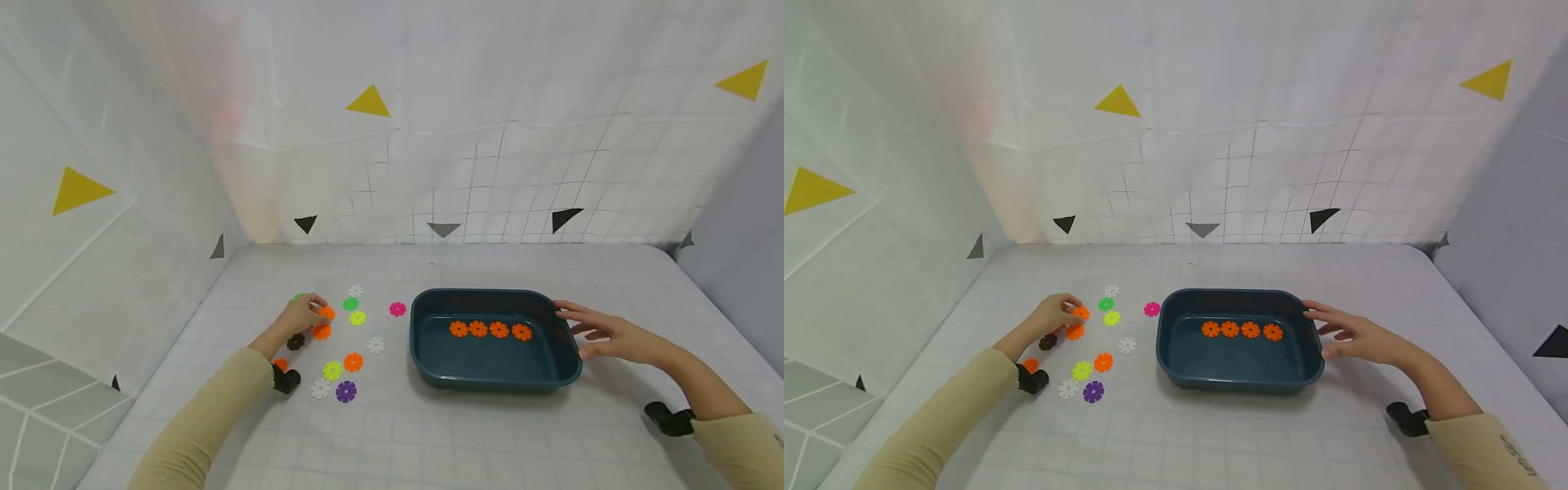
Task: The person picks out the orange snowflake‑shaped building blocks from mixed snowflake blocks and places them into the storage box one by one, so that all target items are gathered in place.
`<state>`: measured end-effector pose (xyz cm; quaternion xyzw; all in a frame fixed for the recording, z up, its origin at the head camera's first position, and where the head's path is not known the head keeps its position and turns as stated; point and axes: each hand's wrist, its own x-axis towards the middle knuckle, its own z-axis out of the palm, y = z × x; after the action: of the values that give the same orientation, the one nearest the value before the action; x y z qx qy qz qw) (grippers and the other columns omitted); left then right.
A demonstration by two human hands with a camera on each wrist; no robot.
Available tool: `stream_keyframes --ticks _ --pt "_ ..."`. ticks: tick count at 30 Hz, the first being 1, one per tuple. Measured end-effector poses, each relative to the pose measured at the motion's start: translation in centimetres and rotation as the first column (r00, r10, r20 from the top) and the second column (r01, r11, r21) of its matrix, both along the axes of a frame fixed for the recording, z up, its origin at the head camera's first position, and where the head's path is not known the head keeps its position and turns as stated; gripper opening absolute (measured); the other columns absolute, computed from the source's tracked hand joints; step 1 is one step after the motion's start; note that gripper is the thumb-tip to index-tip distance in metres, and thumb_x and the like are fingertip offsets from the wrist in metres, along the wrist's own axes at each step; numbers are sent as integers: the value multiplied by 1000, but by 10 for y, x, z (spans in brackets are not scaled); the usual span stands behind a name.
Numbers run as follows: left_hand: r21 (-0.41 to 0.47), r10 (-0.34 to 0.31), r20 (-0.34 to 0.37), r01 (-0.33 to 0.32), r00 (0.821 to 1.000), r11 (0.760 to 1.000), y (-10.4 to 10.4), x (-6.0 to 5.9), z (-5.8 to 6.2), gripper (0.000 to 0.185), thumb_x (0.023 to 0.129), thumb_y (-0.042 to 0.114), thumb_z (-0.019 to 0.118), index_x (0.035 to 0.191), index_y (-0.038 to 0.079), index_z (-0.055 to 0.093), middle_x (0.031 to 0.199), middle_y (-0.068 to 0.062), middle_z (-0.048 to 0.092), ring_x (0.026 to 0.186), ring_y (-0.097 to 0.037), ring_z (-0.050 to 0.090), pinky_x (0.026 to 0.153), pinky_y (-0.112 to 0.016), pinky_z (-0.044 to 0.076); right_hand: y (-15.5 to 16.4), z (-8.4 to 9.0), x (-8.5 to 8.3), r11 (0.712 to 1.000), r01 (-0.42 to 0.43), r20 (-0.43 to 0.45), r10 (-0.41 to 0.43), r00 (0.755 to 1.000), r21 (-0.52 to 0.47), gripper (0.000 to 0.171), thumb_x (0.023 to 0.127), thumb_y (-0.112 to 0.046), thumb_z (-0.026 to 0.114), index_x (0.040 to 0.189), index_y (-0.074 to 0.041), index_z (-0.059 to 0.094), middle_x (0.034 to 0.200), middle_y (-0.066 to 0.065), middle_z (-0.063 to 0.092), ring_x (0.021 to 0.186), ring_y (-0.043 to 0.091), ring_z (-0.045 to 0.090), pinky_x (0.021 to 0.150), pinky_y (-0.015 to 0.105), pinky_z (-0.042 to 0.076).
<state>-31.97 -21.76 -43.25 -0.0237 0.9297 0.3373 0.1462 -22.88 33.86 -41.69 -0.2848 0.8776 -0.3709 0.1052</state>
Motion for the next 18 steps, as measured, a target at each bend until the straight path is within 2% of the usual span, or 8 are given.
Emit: stream_keyframes --ticks 10,15,18 --pt "69 35 42 -38 999 997 -1 0 0 45 79 19 72 119 7 54 96 -10 59 56 -15 49 53 -24 43 1 -2 0 1000 12 -2 -12 1000 12 63 85 -10 61 140 -5 32 137 -39 16 104 -6 45 77 43 44" --pt "107 48 63 -55 997 993 2 2 7 47 78 17 73 120 9 53 96 -10 58 54 -15 46 52 -24 41 1 -2 -1 1000 17 9 -17 1000 7 64 85 -10 61 141 -5 31 136 -39 16 104 -6 45 77 48 42" --pt "126 34 48 -40 998 991 3 3 12 46 79 17 71 120 8 53 94 -10 58 53 -15 45 51 -24 39 1 -1 -1 1000 21 8 -21 1000 9 64 85 -10 61 141 -6 31 137 -38 16 104 -6 45 77 47 42"
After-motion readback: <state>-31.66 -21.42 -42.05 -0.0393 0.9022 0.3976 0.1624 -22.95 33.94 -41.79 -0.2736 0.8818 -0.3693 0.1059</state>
